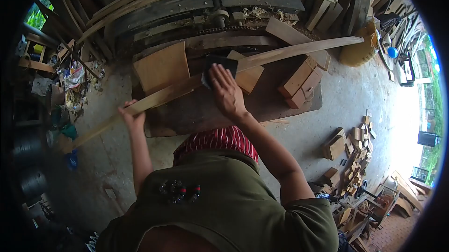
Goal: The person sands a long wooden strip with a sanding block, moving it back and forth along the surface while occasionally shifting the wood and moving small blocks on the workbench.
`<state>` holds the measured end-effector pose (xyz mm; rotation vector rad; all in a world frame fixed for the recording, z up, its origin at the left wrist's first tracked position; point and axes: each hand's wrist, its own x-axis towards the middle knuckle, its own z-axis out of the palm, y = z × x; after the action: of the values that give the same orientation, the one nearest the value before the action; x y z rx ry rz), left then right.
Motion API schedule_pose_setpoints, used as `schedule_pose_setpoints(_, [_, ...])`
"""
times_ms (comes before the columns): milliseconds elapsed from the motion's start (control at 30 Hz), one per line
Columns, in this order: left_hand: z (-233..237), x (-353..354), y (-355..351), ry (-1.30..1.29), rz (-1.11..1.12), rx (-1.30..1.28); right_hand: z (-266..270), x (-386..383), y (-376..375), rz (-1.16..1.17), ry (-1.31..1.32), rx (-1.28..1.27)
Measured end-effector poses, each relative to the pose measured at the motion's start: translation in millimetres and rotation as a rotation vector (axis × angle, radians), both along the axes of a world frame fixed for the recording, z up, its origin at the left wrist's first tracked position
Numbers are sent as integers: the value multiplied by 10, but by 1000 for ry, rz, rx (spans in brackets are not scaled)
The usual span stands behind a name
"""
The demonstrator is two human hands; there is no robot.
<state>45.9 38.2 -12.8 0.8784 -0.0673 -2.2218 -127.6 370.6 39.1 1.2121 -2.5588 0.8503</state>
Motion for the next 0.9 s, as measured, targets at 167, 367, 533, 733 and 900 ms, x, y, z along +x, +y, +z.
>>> schedule_pose_setpoints(167, [105,-207,88,24,67,109,-117,-532,708,-162,75,96])
schedule_pose_setpoints(367, [373,-410,320,-147,77,121,-195,-416,444,-170,118,-92])
schedule_pose_setpoints(533, [9,-404,174,-89,-21,178,28,129,-221,136,6,18])
schedule_pose_setpoints(733, [108,46,-268,-136,59,232,48,-761,811,-294,44,105])
schedule_pose_setpoints(900, [34,-92,-134,-70,33,75,-233,-395,326,-100,53,-99])
